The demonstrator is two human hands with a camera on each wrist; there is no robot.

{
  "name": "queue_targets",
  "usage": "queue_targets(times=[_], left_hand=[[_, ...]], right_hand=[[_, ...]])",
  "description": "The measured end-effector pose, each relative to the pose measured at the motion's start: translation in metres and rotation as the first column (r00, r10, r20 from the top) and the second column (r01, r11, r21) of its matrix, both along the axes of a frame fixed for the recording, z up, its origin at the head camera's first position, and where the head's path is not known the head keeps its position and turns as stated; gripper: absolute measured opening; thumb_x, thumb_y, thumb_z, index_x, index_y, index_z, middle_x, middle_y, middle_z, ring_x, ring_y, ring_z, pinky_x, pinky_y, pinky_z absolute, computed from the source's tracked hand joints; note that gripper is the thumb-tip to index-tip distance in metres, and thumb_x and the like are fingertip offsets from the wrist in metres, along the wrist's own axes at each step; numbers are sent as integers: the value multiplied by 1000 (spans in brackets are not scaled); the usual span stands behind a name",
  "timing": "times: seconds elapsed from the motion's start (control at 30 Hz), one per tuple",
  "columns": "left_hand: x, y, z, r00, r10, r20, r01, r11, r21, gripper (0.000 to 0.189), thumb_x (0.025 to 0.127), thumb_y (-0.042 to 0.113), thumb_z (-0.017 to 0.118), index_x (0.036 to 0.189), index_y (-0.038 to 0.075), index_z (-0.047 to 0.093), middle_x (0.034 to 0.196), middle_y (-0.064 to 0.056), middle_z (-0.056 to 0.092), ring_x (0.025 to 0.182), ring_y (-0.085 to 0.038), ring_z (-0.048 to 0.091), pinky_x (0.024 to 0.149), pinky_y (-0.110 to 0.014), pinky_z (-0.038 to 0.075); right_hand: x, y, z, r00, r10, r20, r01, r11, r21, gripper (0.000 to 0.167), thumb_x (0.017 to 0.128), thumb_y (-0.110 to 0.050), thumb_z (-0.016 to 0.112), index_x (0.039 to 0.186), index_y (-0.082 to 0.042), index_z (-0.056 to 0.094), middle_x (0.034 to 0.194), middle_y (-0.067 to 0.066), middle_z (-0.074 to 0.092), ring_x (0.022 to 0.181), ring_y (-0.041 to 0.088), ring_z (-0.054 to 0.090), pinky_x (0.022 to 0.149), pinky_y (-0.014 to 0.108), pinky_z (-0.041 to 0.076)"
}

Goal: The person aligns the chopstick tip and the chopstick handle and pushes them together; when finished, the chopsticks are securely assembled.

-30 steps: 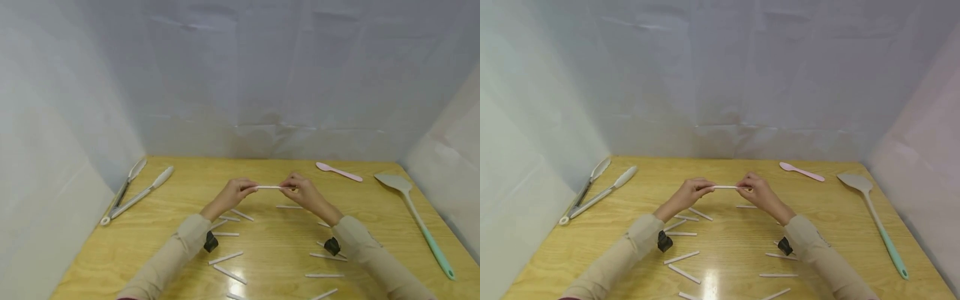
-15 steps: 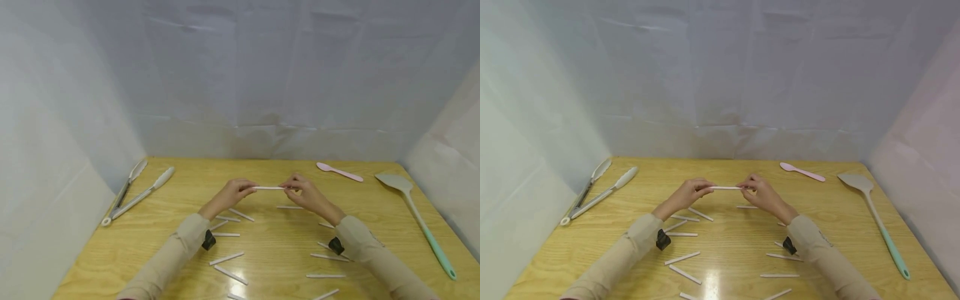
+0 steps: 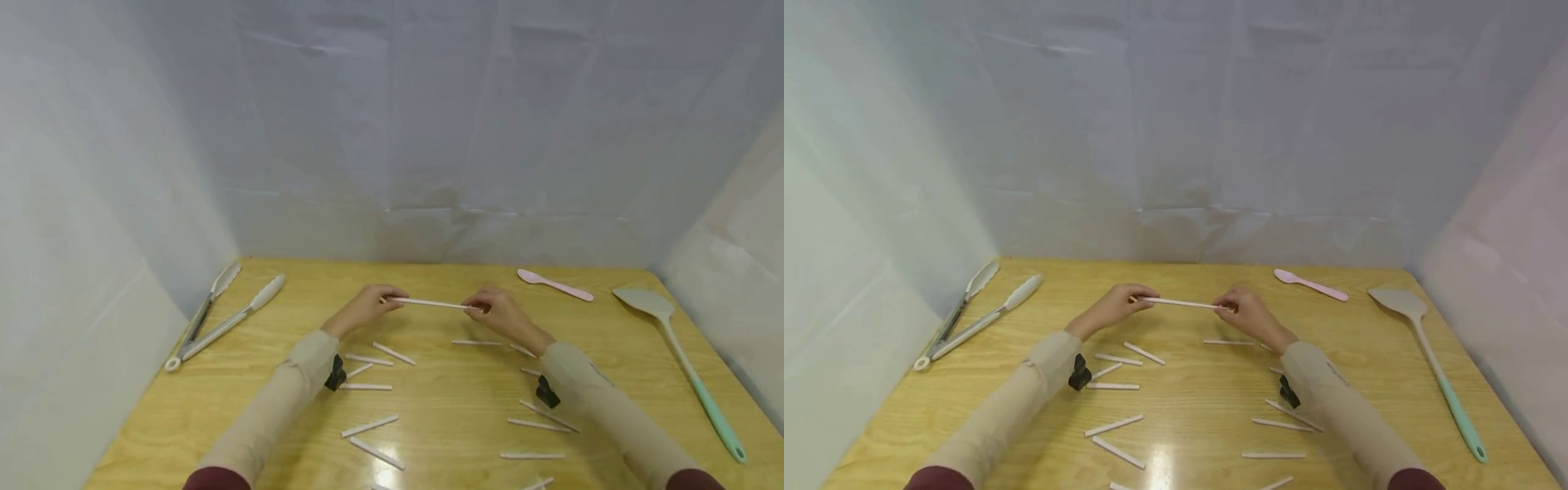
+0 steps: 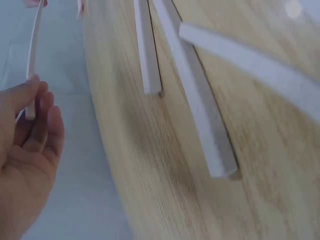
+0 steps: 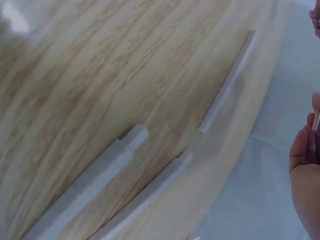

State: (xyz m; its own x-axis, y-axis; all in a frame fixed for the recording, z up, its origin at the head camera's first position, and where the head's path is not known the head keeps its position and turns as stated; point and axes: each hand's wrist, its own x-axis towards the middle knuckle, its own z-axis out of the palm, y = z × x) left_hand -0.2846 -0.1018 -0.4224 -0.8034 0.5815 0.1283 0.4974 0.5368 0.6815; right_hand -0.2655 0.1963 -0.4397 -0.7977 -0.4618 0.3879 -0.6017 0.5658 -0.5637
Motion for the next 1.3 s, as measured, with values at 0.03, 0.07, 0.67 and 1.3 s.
queue_targets(times=[0.03,0.07,0.67,1.3], left_hand=[[-2,-1,-1,1000,7,16,-7,1000,-7,25,95,11,58,116,-1,65,113,-15,66,101,-25,60,88,-38,49],[-4,-2,-1,999,14,34,-14,1000,-14,24,95,11,58,115,0,66,112,-14,67,100,-25,60,88,-38,49],[-23,-5,-21,978,67,195,-43,991,-124,16,90,8,64,104,1,70,99,-9,69,92,-18,61,88,-32,49],[-26,-8,-30,976,62,209,-29,987,-157,18,90,3,62,106,0,69,102,-11,69,98,-22,61,92,-34,48]], right_hand=[[-2,0,-2,1000,-5,21,5,1000,12,10,85,-5,70,94,-1,73,84,5,63,72,12,55,63,23,48],[-4,-1,-4,999,-4,38,4,1000,19,10,85,-5,70,94,-1,72,83,5,63,72,12,55,63,24,48],[-17,-6,-22,970,-19,242,-3,996,91,11,86,-2,66,94,3,72,82,6,63,75,13,55,67,26,48],[-22,-8,-31,955,-52,291,16,992,125,11,86,-3,66,93,2,72,81,6,64,75,12,56,68,26,48]])
